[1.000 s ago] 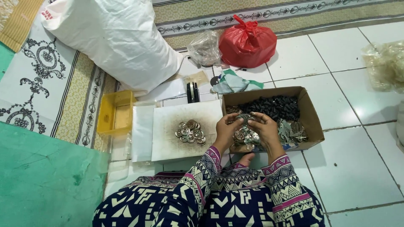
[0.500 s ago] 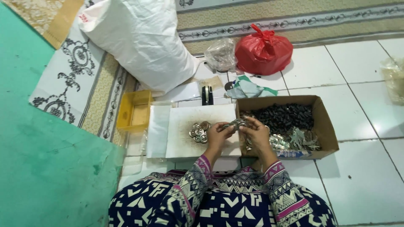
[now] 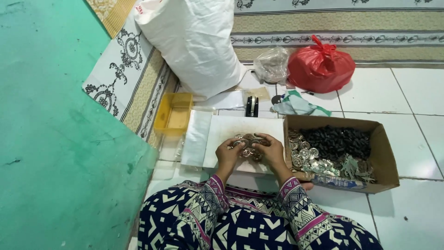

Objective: The person sits on the floor and sorts small metal fasteners from a cardboard box onto a white board. They then place the sorted fasteners into a clear plastic bag and seal it.

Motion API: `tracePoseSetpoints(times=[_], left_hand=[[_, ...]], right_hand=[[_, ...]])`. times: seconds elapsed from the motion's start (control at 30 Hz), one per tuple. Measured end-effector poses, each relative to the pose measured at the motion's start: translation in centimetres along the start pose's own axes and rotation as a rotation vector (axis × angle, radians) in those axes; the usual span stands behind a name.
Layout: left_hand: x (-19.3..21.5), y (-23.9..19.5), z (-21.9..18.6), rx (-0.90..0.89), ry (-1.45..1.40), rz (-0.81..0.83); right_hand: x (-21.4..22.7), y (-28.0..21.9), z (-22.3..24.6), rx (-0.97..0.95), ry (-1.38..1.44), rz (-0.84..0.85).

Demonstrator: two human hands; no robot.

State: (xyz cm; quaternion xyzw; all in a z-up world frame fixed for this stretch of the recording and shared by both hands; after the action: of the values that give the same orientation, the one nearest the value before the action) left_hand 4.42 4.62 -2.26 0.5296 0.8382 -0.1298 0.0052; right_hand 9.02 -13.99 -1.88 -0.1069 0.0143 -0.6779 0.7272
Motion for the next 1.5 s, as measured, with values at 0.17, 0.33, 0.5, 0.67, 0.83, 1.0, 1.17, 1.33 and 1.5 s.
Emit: tracePoseSetpoints(times=[0.17, 0.33, 0.5, 0.67, 0.83, 1.0, 1.17, 1.33, 1.5], left_hand=[[0.4, 1.3, -0.1, -0.189, 0.210, -0.033], [1.7, 1.8, 0.7, -0.435, 0.433, -0.047], [2.3, 1.0, -0.2, -0.470, 0.447, -0.068], [1.8, 0.0, -2.7, -0.505, 0.584, -0.130], [-1.6, 0.9, -1.6, -0.607, 0.596, -0.116], [-9.5, -0.7, 0.9, -0.719, 0.536, 0.154], [-19.1, -4.9, 5.0, -0.838, 0.740, 0.548], [-22.8, -9.7, 3.7, -1.002, 1.189, 0.625], [-22.6, -10.7, 2.9, -0.718, 1.896, 0.706]], right_hand=[[-0.5, 2.0, -1.9, 0.052, -0.341, -0.045], [-0.3, 0.8, -0.9, 0.070, -0.501, -0.035], [0.7, 0.3, -1.2, 0.112, -0.465, -0.067], [5.0, -0.7, 0.7, 0.155, -0.489, -0.101], [12.2, 1.5, -1.1, 0.130, -0.641, -0.185], [18.7, 1.8, -7.3, -0.061, -0.568, -0.297], [19.4, 1.7, -14.1, -0.149, -0.838, -0.266], [16.4, 0.0, -11.0, -0.070, -1.068, -0.077], [14.3, -1.2, -8.8, -0.030, -1.313, 0.125]])
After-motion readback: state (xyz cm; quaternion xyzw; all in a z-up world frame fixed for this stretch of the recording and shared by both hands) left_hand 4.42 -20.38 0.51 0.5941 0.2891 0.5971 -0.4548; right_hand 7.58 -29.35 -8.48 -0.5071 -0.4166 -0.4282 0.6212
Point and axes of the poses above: each hand's wrist, its own y-axis towards the middle knuckle, its own x-axis out of the back of the hand, z = x × y, the point moved 5 cm from there along y, towards the middle knuckle, and after that the axes turned 7 degrees about -y, right-handed, at the moved point
